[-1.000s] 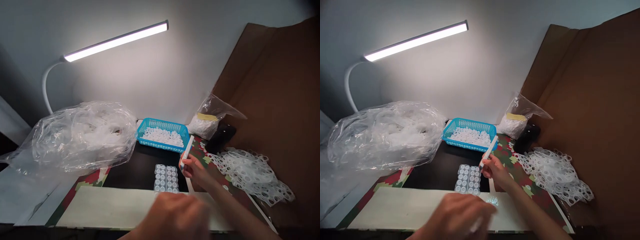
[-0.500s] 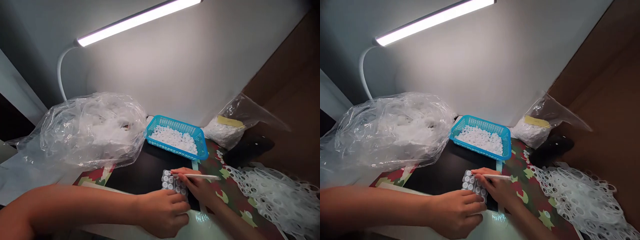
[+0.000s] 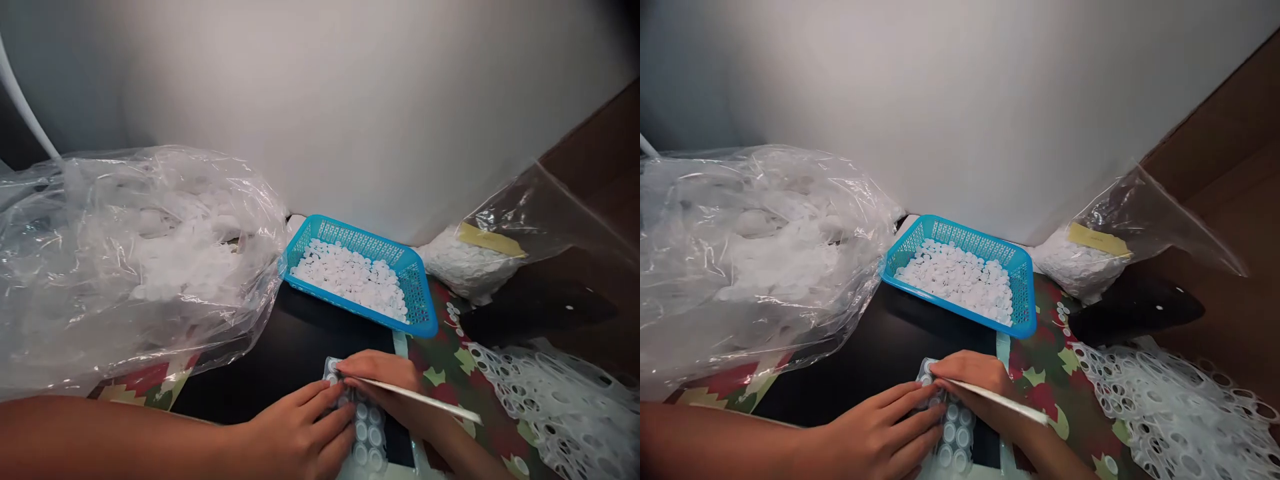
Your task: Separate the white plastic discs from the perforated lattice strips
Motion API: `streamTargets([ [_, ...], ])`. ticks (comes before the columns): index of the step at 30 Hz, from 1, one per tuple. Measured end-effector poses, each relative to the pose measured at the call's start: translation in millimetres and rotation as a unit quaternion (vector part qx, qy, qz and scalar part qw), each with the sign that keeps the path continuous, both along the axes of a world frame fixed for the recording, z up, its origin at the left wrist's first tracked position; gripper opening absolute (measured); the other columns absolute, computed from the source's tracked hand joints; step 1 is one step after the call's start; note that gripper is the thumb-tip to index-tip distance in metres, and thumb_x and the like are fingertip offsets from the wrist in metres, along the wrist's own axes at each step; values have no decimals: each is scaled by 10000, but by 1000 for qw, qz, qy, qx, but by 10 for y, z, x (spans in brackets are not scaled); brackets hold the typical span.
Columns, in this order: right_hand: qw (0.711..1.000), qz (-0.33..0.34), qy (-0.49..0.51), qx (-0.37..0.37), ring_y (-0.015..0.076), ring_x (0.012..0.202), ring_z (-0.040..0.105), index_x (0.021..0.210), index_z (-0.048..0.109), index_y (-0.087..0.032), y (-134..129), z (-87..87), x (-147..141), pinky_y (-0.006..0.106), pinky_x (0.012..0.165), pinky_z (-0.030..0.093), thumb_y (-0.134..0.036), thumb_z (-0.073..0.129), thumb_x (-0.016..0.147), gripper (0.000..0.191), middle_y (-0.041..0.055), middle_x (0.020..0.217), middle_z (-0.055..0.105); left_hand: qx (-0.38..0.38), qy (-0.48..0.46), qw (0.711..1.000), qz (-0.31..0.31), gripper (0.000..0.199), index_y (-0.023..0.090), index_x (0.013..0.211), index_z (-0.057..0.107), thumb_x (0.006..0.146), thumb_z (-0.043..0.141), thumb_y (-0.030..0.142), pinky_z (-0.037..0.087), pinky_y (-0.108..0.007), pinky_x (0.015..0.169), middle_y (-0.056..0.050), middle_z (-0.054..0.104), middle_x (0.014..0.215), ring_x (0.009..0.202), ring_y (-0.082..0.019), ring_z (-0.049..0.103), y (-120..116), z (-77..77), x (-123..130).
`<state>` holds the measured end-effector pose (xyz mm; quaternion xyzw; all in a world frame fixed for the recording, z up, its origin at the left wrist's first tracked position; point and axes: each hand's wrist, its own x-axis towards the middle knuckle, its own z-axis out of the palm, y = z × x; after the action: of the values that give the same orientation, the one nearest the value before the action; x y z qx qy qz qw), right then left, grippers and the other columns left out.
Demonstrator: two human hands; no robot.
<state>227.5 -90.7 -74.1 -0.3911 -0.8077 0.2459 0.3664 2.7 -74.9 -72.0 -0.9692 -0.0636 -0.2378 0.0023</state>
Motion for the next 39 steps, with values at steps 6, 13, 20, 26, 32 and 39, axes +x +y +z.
streamTargets([
  [6, 999, 6, -28, -39, 150, 977, 683, 1141, 618, -255, -44, -17, 54, 224, 866, 570, -137, 579, 882, 287, 0, 1051, 719, 6, -2, 1000, -3, 270, 135, 1101, 637, 926, 466, 249, 454, -340, 970, -57, 631, 1203, 1093, -237, 584, 42, 3, -14],
  [13, 987, 71, -139, 27, 179, 1157, 595, 1255, 551, -177, -59, -61, 143, 314, 991, 527, -114, 489, 931, 336, 61, 1202, 658, -19, 22, 1000, -8, 285, 127, 1133, 615, 914, 478, 248, 459, -361, 963, -75, 631, 1182, 1053, -242, 595, 18, -20, -26],
  [20, 966, 70, -224, 107, 173, 1216, 554, 1315, 514, -154, -69, -69, 89, 296, 1008, 511, -141, 502, 931, 384, 78, 1252, 635, -21, 42, 999, -18, 304, 91, 1120, 603, 896, 482, 256, 452, -378, 963, -119, 650, 1102, 997, -238, 608, 16, 7, -2],
  [26, 986, -162, -49, -3, 177, 1015, 679, 1200, 611, -231, -33, -39, 172, 302, 891, 575, -136, 457, 941, 315, 43, 1151, 691, -34, 36, 999, -23, 340, 90, 1148, 602, 918, 435, 277, 465, -378, 924, -116, 584, 1262, 1132, -293, 553, 26, -3, -19],
  [32, 996, -42, -66, -29, 171, 1062, 660, 1183, 625, -237, -81, 24, 197, 280, 933, 555, -159, 519, 918, 296, 22, 1142, 698, -38, 34, 998, -31, 335, 92, 1143, 604, 925, 433, 282, 457, -379, 918, -120, 579, 1261, 1138, -287, 544, 35, -37, -20],
  [39, 989, 69, -131, -30, 163, 1194, 571, 1225, 573, -187, -112, -50, 200, 303, 1013, 508, -112, 493, 926, 318, 54, 1212, 655, -32, 27, 999, -34, 320, 84, 1111, 612, 894, 458, 264, 439, -385, 930, -146, 598, 1211, 1060, -278, 575, 49, -46, 3],
])
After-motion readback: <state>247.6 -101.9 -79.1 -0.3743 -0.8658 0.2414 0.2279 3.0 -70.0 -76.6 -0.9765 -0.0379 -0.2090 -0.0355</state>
